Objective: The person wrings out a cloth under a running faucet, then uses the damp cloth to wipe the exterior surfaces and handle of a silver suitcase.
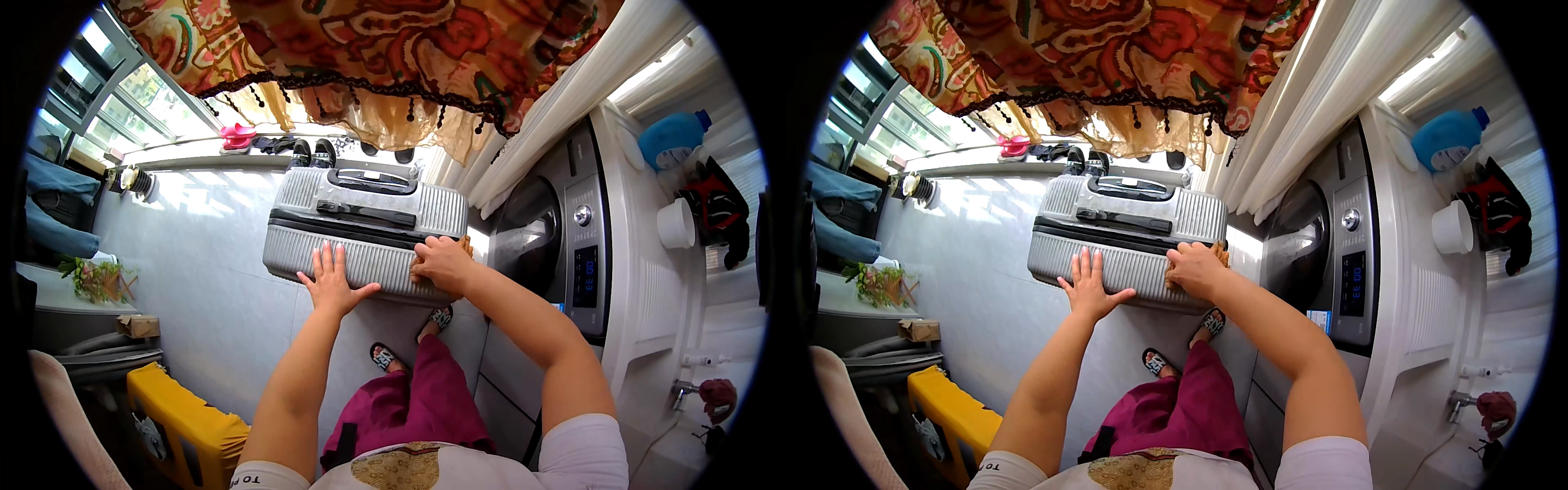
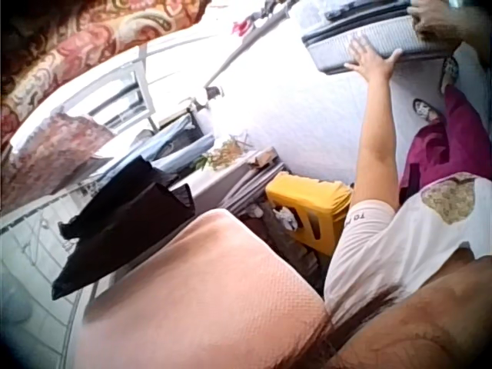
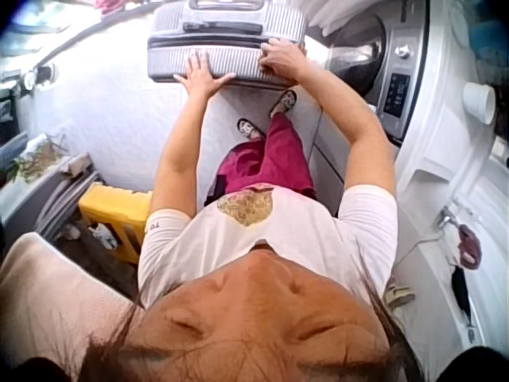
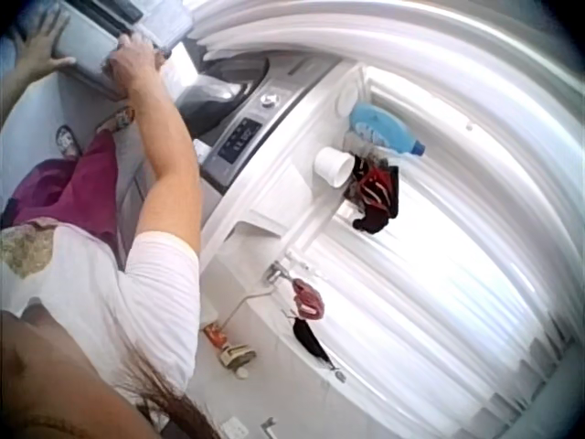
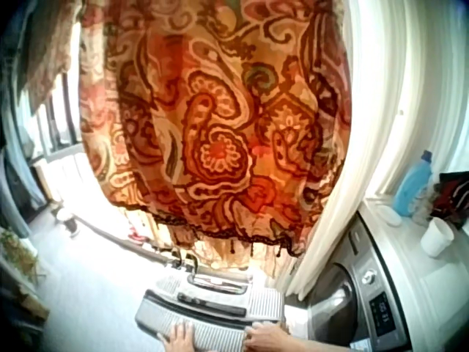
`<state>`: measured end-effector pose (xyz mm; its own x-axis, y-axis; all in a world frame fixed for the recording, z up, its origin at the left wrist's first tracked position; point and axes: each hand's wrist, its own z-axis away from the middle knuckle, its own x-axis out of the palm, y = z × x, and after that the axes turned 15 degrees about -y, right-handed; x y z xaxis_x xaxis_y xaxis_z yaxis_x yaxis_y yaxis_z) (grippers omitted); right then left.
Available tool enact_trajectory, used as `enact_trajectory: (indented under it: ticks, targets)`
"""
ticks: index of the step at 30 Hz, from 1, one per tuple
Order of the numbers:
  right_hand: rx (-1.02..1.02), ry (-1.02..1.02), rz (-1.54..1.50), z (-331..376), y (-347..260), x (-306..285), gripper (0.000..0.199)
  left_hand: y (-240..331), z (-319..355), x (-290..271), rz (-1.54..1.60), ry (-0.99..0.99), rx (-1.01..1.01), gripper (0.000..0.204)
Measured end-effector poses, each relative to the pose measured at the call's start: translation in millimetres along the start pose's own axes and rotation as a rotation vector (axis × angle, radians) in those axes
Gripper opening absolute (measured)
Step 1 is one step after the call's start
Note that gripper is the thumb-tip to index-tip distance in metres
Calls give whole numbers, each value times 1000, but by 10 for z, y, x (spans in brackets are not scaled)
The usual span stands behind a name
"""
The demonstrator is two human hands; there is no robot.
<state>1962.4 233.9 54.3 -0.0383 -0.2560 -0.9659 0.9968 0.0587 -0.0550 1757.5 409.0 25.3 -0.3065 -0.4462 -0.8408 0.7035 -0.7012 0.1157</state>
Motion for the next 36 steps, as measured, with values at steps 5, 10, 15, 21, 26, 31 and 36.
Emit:
enact_trajectory:
  ticks: [5,10,15,21,26,31,36]
  targets:
    - [49,-25,18,41,-143,8,10,19,0,-39,-2,-21,-7,129]
    - [171,0,-17,137,-29,81,13,18,11,-24,10,-15,-1,129]
    - [26,-28,-12,235,-86,125,17,15,8,-21,-2,-18,-7,129]
    - [216,-43,-41,192,16,43,18,48,29,-33,6,-15,3,129]
    - [22,-122,-63,267,-105,35,16,17,17,19,-28,-13,-9,129]
    - [166,-83,9,293,150,-5,12,48,27,-21,-11,-29,-4,129]
    - [-19,-96,50,341,-54,39,12,24,25,22,-27,-17,-8,129]
